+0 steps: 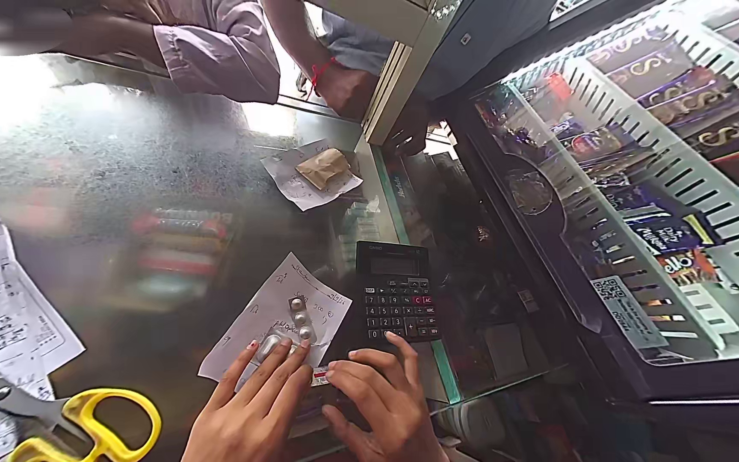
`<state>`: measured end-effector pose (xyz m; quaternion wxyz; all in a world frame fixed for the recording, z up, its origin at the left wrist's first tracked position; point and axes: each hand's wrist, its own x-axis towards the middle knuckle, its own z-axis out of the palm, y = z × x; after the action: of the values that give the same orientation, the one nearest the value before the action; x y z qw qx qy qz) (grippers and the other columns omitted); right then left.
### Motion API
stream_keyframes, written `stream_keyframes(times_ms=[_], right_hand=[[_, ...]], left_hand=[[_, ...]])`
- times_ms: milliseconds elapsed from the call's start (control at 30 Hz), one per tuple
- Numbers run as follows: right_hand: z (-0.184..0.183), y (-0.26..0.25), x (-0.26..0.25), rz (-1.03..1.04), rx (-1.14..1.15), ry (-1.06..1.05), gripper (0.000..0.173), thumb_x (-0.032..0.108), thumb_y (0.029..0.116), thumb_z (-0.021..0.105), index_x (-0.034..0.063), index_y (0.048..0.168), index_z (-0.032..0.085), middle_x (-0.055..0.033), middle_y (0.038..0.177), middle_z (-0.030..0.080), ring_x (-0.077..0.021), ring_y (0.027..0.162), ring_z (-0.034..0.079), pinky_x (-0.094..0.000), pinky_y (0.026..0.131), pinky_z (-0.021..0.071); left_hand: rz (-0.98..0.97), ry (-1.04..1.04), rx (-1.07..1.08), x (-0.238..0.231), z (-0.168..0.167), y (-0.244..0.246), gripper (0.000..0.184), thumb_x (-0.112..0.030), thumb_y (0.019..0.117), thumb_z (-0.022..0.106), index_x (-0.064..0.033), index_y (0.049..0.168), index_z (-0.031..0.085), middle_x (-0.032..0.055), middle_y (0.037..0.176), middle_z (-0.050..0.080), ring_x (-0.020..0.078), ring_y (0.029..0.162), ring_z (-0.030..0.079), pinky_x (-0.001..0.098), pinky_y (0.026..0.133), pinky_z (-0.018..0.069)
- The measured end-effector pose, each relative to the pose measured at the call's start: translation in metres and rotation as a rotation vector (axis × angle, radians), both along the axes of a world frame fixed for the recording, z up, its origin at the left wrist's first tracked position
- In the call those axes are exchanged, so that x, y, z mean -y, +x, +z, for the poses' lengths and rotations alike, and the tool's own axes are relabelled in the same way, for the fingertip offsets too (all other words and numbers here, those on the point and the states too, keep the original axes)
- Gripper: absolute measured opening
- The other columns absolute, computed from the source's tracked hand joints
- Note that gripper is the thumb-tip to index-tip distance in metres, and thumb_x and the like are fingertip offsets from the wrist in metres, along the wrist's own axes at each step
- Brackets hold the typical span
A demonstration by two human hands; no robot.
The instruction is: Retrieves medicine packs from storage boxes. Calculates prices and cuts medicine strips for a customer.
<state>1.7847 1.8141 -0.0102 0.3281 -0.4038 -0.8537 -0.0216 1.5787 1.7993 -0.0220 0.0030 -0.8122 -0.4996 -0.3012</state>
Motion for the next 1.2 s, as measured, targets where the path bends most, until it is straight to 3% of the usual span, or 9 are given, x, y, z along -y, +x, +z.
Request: stream_keyframes(times_ms=[100, 267, 400, 633, 733, 800, 967, 1100, 1200], right_hand=[[-0.007, -0.006, -0.004, 0.006, 0.022, 0.035, 0.014, 0.023, 0.1022, 0.058, 0.0203, 0.103, 0.072, 0.0075, 0.099, 0.075, -0.0119, 0.11, 0.065, -0.0474, 0.113, 0.0305], [0.009, 0.005, -0.011, -0.178, -0.081, 0.0, 0.021, 0.027, 0.1026, 0.058, 0.0151, 0.107, 0.074, 0.0019, 0.095, 0.075, -0.011, 0.101, 0.068, -0.0418, 0.11, 0.0385], [0.019, 0.013, -0.023, -0.244, -0.096, 0.008, 0.018, 0.027, 0.1008, 0.06, 0.0153, 0.098, 0.073, 0.0, 0.093, 0.074, -0.0121, 0.102, 0.068, -0.0373, 0.107, 0.0417], [0.038, 0.002, -0.054, -0.063, -0.035, -0.051, 0.023, 0.029, 0.1016, 0.061, 0.0139, 0.1, 0.078, -0.0005, 0.097, 0.078, -0.0148, 0.102, 0.07, -0.0397, 0.103, 0.0439], [0.04, -0.009, -0.063, -0.059, 0.082, -0.063, 0.028, 0.029, 0.1033, 0.056, 0.0131, 0.108, 0.078, -0.0035, 0.109, 0.078, -0.0235, 0.109, 0.071, -0.0508, 0.1, 0.0464], [0.039, -0.015, -0.062, -0.055, 0.171, -0.019, 0.028, 0.024, 0.1045, 0.053, 0.0127, 0.109, 0.078, -0.0059, 0.115, 0.077, -0.029, 0.113, 0.07, -0.0558, 0.1, 0.0455], [0.018, -0.033, -0.038, 0.143, 0.289, -0.032, 0.03, 0.021, 0.1027, 0.05, 0.0186, 0.119, 0.074, 0.0015, 0.123, 0.074, -0.026, 0.125, 0.063, -0.0604, 0.109, 0.0364], [0.015, -0.028, -0.038, 0.066, 0.359, -0.009, 0.034, 0.019, 0.1022, 0.049, 0.0173, 0.126, 0.073, 0.0029, 0.129, 0.072, -0.0279, 0.13, 0.06, -0.0649, 0.11, 0.0331], [0.023, -0.017, -0.037, 0.014, 0.242, -0.025, 0.036, 0.016, 0.1023, 0.045, 0.0156, 0.126, 0.073, 0.0015, 0.127, 0.073, -0.0266, 0.13, 0.06, -0.0625, 0.111, 0.0324]], left_hand=[[0.007, -0.001, 0.016, 0.0, 0.001, 0.0, 0.024, -0.018, 0.1078, 0.046, -0.0116, 0.107, 0.069, 0.0035, 0.124, 0.074, 0.0187, 0.123, 0.066, 0.0428, 0.113, 0.0402], [0.023, -0.016, 0.052, -0.001, 0.002, 0.001, 0.029, -0.026, 0.107, 0.046, -0.0095, 0.12, 0.066, 0.0065, 0.133, 0.069, 0.0195, 0.13, 0.061, 0.0406, 0.115, 0.0365], [0.121, -0.005, 0.076, 0.0, 0.002, 0.0, 0.037, -0.036, 0.1021, 0.051, -0.0078, 0.122, 0.065, 0.0133, 0.134, 0.067, 0.0301, 0.131, 0.059, 0.0454, 0.112, 0.0407], [0.24, -0.017, 0.142, 0.001, 0.002, 0.001, 0.059, -0.041, 0.0946, 0.059, 0.0034, 0.133, 0.059, 0.0222, 0.135, 0.063, 0.0384, 0.129, 0.059, 0.0486, 0.105, 0.046], [0.275, -0.027, 0.208, 0.002, 0.005, 0.001, 0.067, -0.041, 0.0914, 0.063, 0.005, 0.139, 0.052, 0.02, 0.134, 0.064, 0.0372, 0.126, 0.06, 0.0478, 0.105, 0.0464], [0.276, -0.032, 0.217, 0.002, 0.005, 0.001, 0.068, -0.04, 0.0903, 0.065, 0.0056, 0.14, 0.052, 0.0187, 0.132, 0.066, 0.0353, 0.123, 0.062, 0.0436, 0.102, 0.0492], [0.281, -0.043, 0.2, 0.001, 0.004, 0.002, 0.067, -0.039, 0.0912, 0.063, 0.0064, 0.14, 0.053, 0.017, 0.128, 0.069, 0.0358, 0.12, 0.065, 0.0442, 0.102, 0.0506], [0.246, -0.034, 0.144, 0.0, 0.003, 0.002, 0.06, -0.039, 0.0922, 0.061, 0.0031, 0.135, 0.059, 0.0178, 0.129, 0.068, 0.038, 0.121, 0.064, 0.0464, 0.102, 0.0496], [0.22, -0.055, 0.106, 0.0, 0.0, -0.001, 0.051, -0.04, 0.0961, 0.056, -0.0023, 0.128, 0.066, 0.0199, 0.132, 0.066, 0.0415, 0.123, 0.062, 0.0502, 0.101, 0.0494]])
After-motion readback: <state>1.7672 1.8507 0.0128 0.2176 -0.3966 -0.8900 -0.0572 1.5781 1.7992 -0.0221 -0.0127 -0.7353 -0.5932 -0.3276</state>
